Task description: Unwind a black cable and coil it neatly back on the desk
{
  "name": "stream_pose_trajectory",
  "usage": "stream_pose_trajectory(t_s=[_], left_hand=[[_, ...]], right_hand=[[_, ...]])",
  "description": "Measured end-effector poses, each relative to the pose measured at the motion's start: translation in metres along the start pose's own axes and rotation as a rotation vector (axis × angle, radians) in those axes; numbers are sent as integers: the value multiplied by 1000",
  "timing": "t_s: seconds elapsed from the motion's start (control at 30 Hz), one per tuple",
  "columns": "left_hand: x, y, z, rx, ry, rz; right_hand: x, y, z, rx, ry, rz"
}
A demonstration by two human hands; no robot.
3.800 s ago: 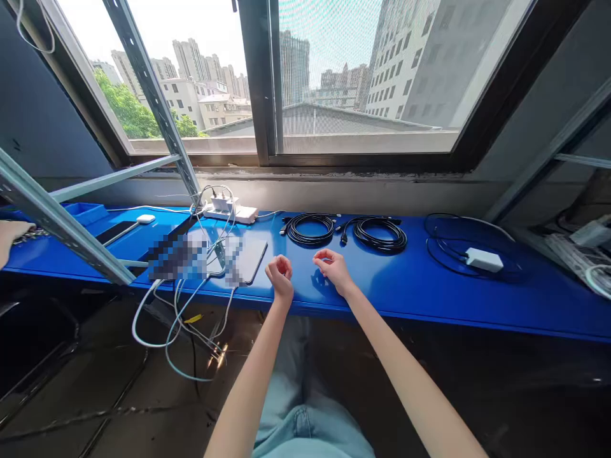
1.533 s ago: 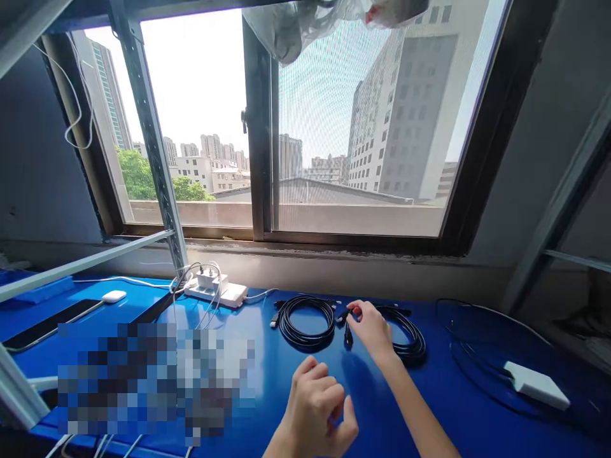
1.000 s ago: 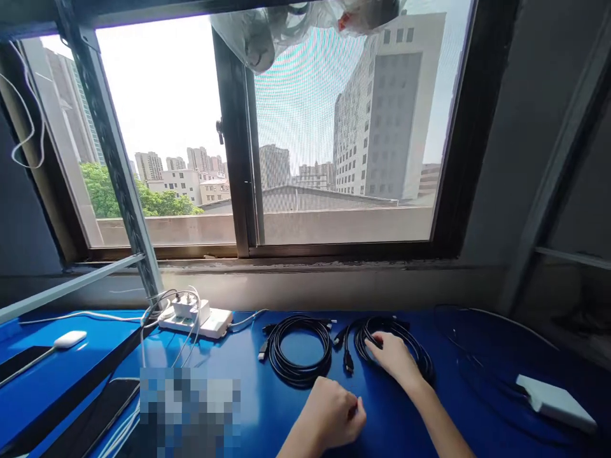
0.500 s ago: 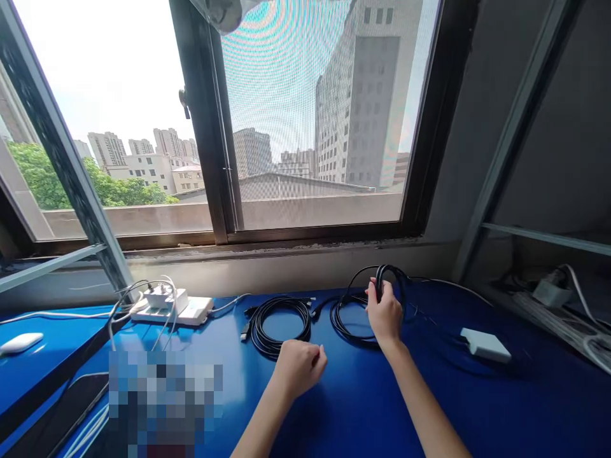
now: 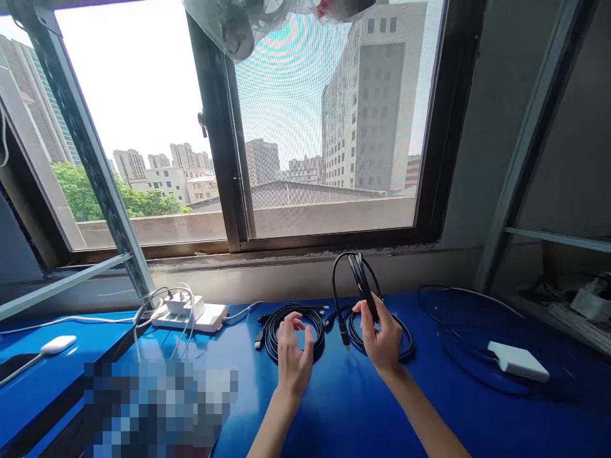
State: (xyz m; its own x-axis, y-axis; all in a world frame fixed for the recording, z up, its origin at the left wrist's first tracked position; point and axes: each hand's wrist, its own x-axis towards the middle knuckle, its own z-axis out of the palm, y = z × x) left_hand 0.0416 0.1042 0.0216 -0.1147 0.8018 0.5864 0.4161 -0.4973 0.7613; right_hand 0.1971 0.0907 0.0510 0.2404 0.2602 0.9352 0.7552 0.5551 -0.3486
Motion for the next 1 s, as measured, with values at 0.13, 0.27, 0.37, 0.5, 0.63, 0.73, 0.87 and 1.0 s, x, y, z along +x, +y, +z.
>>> stream_pose_trajectory(t_s=[0.13,0.27,0.37,0.5,0.63,0.73,0.87,1.0], left_hand=[[12,5,-5,-284,15,-235],[23,8,-14,-626,-38,-394],[28,8,-20,-696,-62,-440],[28,7,-19,-682,17,-452],[24,6,-15,-686,60,-388],[21,6,-15,-643,67,-312],[19,10,-17,-632,55,-221],[16,12,-24,-590,154,-126]], right_hand=[[-6,-8,6,29,-116,-225],[-12,-14,13,-18,-289,-416],[-16,-17,16,9,-374,-480],[-23,-19,20,43,-414,-501],[-34,-19,24,19,-483,-452],[-39,-18,27,32,-577,-386],[-39,-24,24,110,-622,-273],[-36,-33,19,320,-617,-96]])
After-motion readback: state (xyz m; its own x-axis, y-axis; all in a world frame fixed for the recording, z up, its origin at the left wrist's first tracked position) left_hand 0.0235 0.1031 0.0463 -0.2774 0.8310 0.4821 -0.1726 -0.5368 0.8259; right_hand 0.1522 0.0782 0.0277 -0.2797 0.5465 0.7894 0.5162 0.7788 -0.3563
